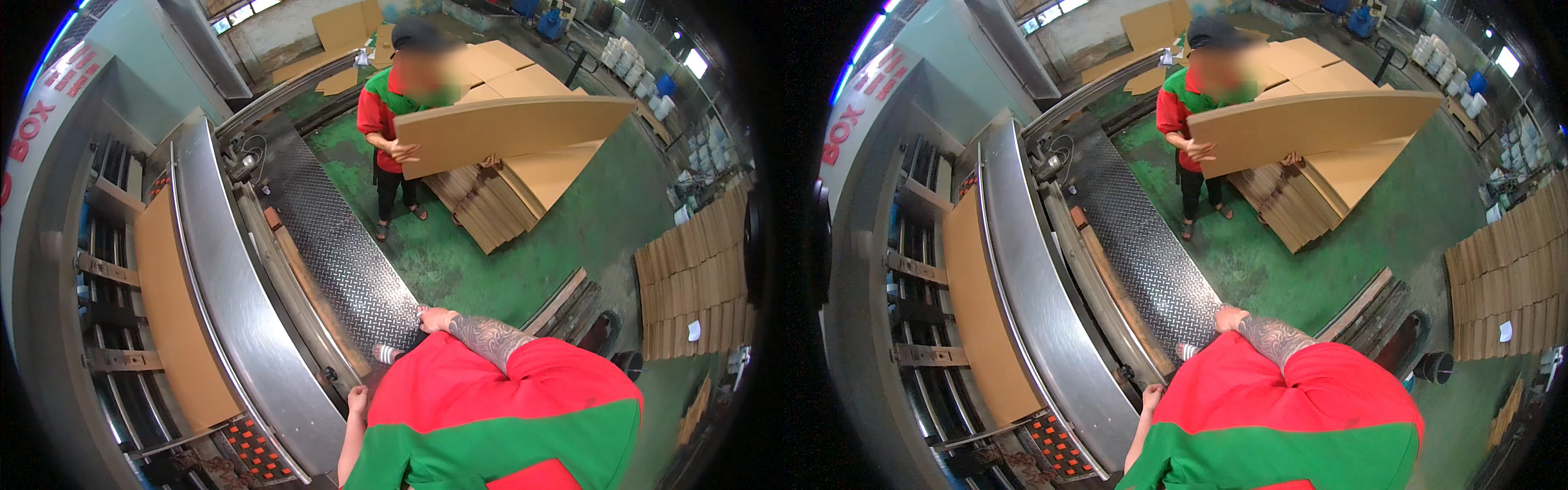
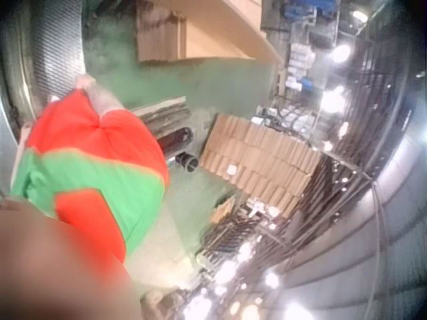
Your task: The person repeatedly picks up flat cardboard sheets from a stack and feeds them one by one into a processing machine. The person aligns each sheet on the machine's intake platform before it is pulled in. A coworker stacks the processed sheets nearby.
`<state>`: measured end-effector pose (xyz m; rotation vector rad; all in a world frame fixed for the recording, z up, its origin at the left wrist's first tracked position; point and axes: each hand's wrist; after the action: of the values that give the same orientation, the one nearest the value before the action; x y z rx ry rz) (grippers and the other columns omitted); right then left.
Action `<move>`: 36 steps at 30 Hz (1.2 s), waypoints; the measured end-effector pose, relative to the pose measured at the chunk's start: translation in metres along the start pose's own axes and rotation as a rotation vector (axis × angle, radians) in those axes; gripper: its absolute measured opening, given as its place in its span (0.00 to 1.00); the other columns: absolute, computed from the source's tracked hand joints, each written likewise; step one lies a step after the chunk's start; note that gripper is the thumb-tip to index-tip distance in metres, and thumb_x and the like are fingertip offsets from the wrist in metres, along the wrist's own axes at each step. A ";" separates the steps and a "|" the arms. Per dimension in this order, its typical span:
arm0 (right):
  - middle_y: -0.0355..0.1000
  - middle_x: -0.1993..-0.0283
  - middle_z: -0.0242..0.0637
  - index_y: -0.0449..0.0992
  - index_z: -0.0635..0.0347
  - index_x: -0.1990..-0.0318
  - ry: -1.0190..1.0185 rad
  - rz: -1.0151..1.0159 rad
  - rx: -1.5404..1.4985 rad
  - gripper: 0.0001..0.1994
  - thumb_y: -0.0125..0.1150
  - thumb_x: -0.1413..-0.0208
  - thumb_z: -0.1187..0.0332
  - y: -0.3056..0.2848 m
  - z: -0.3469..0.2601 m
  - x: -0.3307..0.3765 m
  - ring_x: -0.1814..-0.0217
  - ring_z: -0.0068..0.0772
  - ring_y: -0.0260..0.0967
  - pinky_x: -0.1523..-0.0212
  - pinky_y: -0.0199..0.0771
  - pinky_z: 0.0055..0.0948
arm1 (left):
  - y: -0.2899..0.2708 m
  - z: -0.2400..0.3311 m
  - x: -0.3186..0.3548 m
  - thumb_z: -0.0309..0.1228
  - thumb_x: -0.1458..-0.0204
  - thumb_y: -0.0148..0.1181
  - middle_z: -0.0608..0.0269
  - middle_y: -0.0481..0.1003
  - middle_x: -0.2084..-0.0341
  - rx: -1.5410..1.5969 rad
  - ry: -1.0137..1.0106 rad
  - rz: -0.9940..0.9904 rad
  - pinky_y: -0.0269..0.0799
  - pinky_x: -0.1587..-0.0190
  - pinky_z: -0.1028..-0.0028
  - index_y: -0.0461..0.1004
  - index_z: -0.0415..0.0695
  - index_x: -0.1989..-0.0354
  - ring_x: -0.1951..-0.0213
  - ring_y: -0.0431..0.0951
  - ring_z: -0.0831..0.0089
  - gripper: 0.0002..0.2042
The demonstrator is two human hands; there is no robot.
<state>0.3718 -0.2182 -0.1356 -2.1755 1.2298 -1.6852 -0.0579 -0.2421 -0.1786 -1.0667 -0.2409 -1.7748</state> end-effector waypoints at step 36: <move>0.80 0.46 0.52 0.83 0.62 0.49 0.017 0.101 -0.158 0.25 0.54 0.41 0.50 -0.070 0.208 -0.044 0.39 0.54 0.75 0.37 0.73 0.44 | -0.111 0.405 0.029 0.35 0.42 0.71 0.56 0.74 0.39 0.570 0.840 0.608 0.65 0.34 0.65 0.64 0.40 0.33 0.36 0.72 0.67 0.31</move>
<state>0.5841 -0.2185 -0.2073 -2.1472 1.4983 -1.6216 0.0693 0.0306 0.1152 0.0677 0.0991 -1.3228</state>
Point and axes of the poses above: each hand's wrist, its own x-axis away from the middle knuckle, its own y-axis out of the palm, z = x × y
